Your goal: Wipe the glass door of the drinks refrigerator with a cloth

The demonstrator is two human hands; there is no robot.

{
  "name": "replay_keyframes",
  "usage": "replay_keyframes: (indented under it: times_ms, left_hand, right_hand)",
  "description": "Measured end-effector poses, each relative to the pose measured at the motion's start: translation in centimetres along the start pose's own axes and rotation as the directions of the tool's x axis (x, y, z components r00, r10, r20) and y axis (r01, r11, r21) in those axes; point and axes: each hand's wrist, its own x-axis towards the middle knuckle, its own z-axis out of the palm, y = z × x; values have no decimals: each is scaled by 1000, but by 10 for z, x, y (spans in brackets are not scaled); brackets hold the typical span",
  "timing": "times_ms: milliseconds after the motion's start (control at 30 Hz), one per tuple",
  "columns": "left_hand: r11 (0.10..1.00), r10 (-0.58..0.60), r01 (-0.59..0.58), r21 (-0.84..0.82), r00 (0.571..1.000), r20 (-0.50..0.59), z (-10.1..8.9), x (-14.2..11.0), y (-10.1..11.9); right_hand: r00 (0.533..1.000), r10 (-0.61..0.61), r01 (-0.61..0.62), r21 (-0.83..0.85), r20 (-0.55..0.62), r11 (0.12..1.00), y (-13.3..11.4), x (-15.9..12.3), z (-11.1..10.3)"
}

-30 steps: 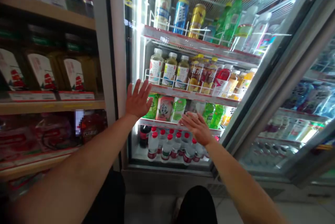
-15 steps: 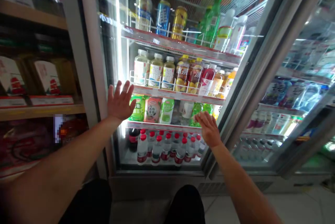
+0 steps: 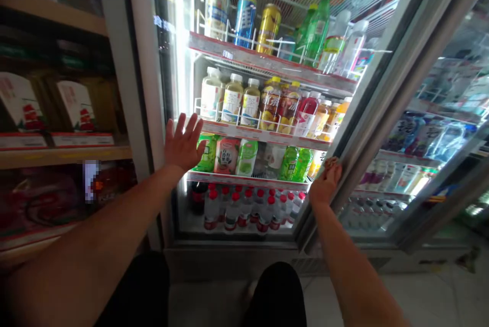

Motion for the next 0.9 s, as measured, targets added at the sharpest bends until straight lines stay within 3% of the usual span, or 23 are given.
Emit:
replay_keyframes:
  times_ms: [67, 133, 233, 333, 433, 533, 633, 700, 767, 833, 900]
  left_hand:
    - [1000, -4, 4, 22, 1000, 21, -1, 0, 1]
    - [999, -10, 9, 38, 999, 42, -1, 0, 2]
    - [999, -8, 6, 40, 999, 51, -3, 0, 4]
    - [999, -3, 1, 41, 999, 48, -5, 0, 6]
    - [1000, -1, 0, 25, 999, 46, -5, 0, 6]
    - [999, 11, -12, 43, 1000, 29, -3, -1, 5]
    - [997, 48, -48, 64, 999, 1, -2, -2, 4]
    - [996, 63, -62, 65, 998, -13, -2, -3, 4]
    - [996, 65, -64, 65, 998, -16, -3, -3, 5]
    - [996, 62, -61, 64, 998, -15, -3, -3, 5]
    - [996, 62, -61, 68, 998, -10, -3, -2, 5]
  right_hand:
    - [1000, -8, 8, -7, 7, 1000, -8, 21, 9]
    - [997, -64, 65, -5, 40, 998, -27, 22, 17]
    - [960, -236, 234, 32, 147, 972, -65, -15, 19]
    - [870, -421, 408, 107, 256, 907, -93, -44, 14]
    - [820, -512, 491, 145, 255, 859, -105, -19, 17]
    - [834, -518, 502, 130, 188, 855, -116, 21, 31]
    - [830, -538, 525, 122, 145, 842, -139, 15, 36]
    - [773, -607, 587, 152, 186, 795, -158, -13, 31]
    - [664, -697, 666, 209, 272, 716, -172, -39, 24]
    - [580, -744, 708, 247, 333, 662, -180, -46, 22]
    - [583, -735, 705, 235, 346, 669, -184, -33, 28]
